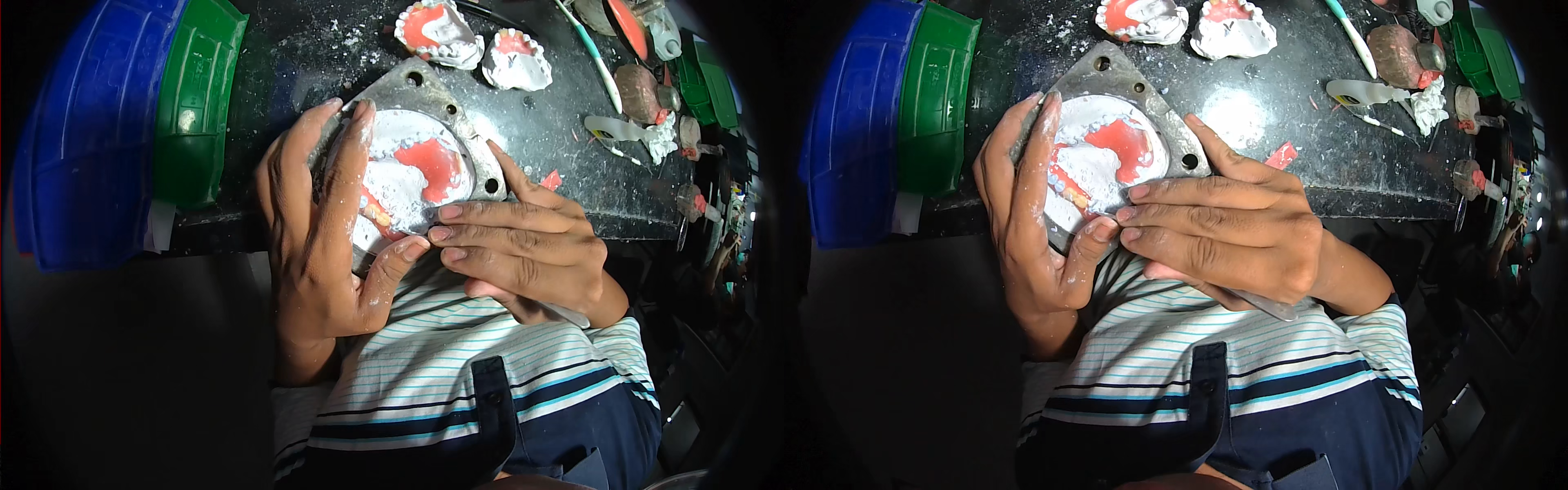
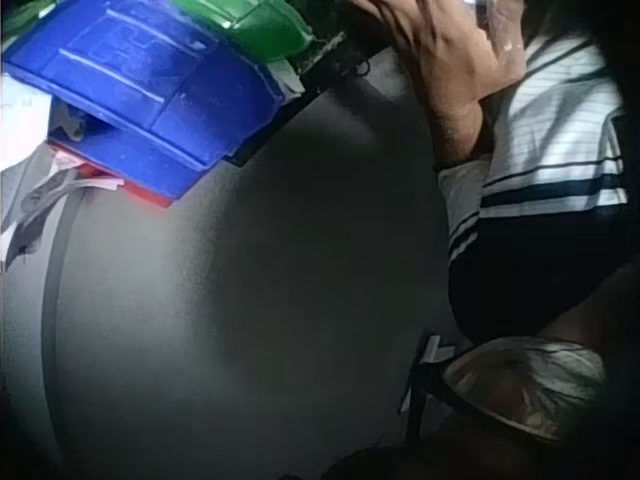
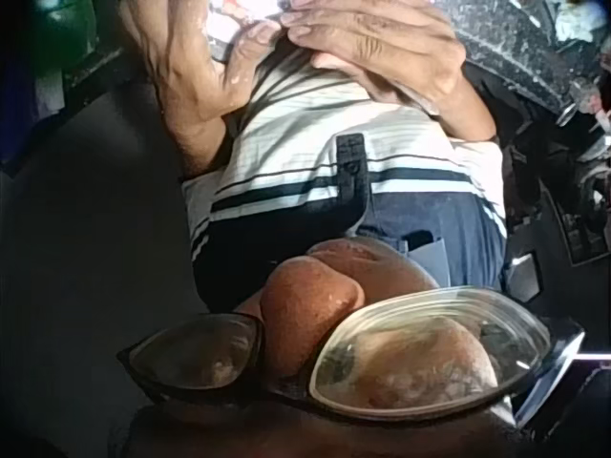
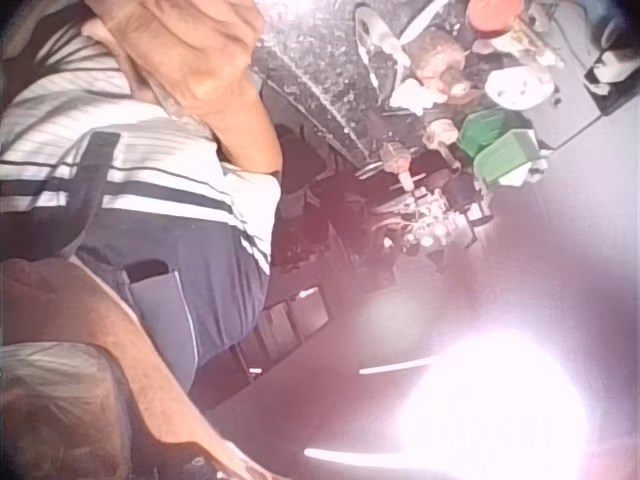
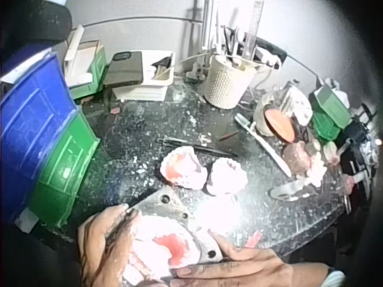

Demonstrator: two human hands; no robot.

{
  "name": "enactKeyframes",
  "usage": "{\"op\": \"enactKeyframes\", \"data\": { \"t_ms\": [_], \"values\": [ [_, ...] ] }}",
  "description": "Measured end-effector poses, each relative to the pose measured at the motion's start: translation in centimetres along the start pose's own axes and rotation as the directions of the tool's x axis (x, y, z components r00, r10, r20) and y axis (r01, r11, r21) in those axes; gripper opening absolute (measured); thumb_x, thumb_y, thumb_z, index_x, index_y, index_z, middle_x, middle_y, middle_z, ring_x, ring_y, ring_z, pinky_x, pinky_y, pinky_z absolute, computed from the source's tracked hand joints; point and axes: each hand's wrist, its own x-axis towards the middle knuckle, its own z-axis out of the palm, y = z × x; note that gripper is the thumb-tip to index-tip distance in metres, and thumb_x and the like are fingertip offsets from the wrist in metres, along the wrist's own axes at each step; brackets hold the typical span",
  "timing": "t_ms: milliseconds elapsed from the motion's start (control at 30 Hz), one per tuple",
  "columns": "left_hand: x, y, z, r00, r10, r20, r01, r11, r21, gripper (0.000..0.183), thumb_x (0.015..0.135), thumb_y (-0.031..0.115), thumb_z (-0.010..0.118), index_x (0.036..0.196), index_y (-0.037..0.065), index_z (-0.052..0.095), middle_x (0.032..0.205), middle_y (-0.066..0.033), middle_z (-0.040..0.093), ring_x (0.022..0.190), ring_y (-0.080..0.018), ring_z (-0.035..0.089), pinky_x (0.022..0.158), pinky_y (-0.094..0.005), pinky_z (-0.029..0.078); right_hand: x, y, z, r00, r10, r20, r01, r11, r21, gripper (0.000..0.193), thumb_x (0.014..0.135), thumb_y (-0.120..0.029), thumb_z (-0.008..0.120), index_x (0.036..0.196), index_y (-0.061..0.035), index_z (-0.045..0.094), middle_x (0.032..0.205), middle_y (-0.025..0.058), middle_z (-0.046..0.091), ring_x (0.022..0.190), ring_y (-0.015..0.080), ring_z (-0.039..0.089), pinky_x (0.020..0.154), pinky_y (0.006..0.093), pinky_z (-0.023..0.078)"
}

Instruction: The person trims excess pink material from a dental prosthesis mold using a metal spatula and a small knife. The person repeatedly scrapes and refines the edges of the pink material within the mold, removing small shavings and adjusting the fit.

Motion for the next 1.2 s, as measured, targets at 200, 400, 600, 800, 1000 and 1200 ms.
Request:
{"op": "enactKeyframes", "data": {
  "t_ms": [200,400,600,800,1000,1200],
  "values": [
    [0.1,0.2,-0.4,1.000,-0.003,0.027,0.003,1.000,-0.001,0.090,0.103,0.066,0.058,0.155,-0.008,0.056,0.154,-0.0298,0.052,0.136,-0.0412,0.051,0.118,-0.0526,0.037,-0.2,-0.2,0.1,0.999,0.033,0.007,-0.033,0.999,0.029,0.028,0.091,-0.029,0.085,0.109,-0.0071,0.085,0.106,0.0102,0.085,0.110,0.0279,0.081,0.118,0.0733,0.042],
    [0.2,0.3,-0.5,0.999,-0.006,0.049,0.005,1.000,0.021,0.090,0.103,0.066,0.057,0.154,-0.008,0.056,0.154,-0.0303,0.052,0.136,-0.0419,0.051,0.118,-0.0530,0.037,-1.1,-0.3,1.3,0.997,-0.070,-0.041,0.065,0.991,-0.117,0.027,0.096,-0.029,0.082,0.110,-0.0055,0.084,0.109,0.0130,0.084,0.115,0.0307,0.080,0.116,0.0755,0.043],
    [0.4,0.2,-0.5,0.998,0.007,0.056,-0.009,1.000,0.024,0.089,0.103,0.064,0.057,0.154,-0.009,0.056,0.153,-0.0313,0.052,0.134,-0.0424,0.053,0.117,-0.0531,0.038,-1.0,-0.8,1.6,0.991,-0.129,-0.019,0.122,0.968,-0.220,0.024,0.097,-0.022,0.081,0.108,-0.0005,0.083,0.108,0.0182,0.083,0.115,0.0325,0.080,0.112,0.0695,0.052],
    [0.3,0.3,-0.6,0.999,0.001,0.040,-0.002,1.000,0.019,0.088,0.103,0.063,0.057,0.154,-0.008,0.057,0.151,-0.0318,0.053,0.133,-0.0427,0.053,0.116,-0.0529,0.039,-0.3,-1.5,1.4,0.989,-0.149,-0.004,0.146,0.969,-0.198,0.021,0.096,-0.010,0.081,0.107,0.0069,0.081,0.105,0.0248,0.081,0.110,0.0357,0.081,0.109,0.0644,0.055],
    [-0.1,0.1,-0.2,1.000,0.013,0.014,-0.013,1.000,0.008,0.086,0.103,0.062,0.058,0.156,-0.007,0.056,0.152,-0.0315,0.052,0.132,-0.0423,0.053,0.115,-0.0525,0.039,-0.2,-1.1,1.1,0.987,-0.157,-0.012,0.155,0.980,-0.122,0.025,0.094,-0.009,0.083,0.109,0.0113,0.079,0.103,0.0266,0.081,0.109,0.0391,0.080,0.108,0.0631,0.056],
    [-0.1,0.0,-0.2,1.000,0.022,0.014,-0.022,0.999,0.025,0.088,0.103,0.065,0.057,0.156,-0.005,0.056,0.152,-0.0313,0.052,0.132,-0.0417,0.053,0.115,-0.0522,0.039,-0.2,-1.1,1.3,0.989,-0.134,-0.066,0.128,0.988,-0.092,0.028,0.091,-0.011,0.084,0.110,0.0101,0.080,0.102,0.0235,0.081,0.106,0.0329,0.082,0.110,0.0574,0.057]
  ]
}}
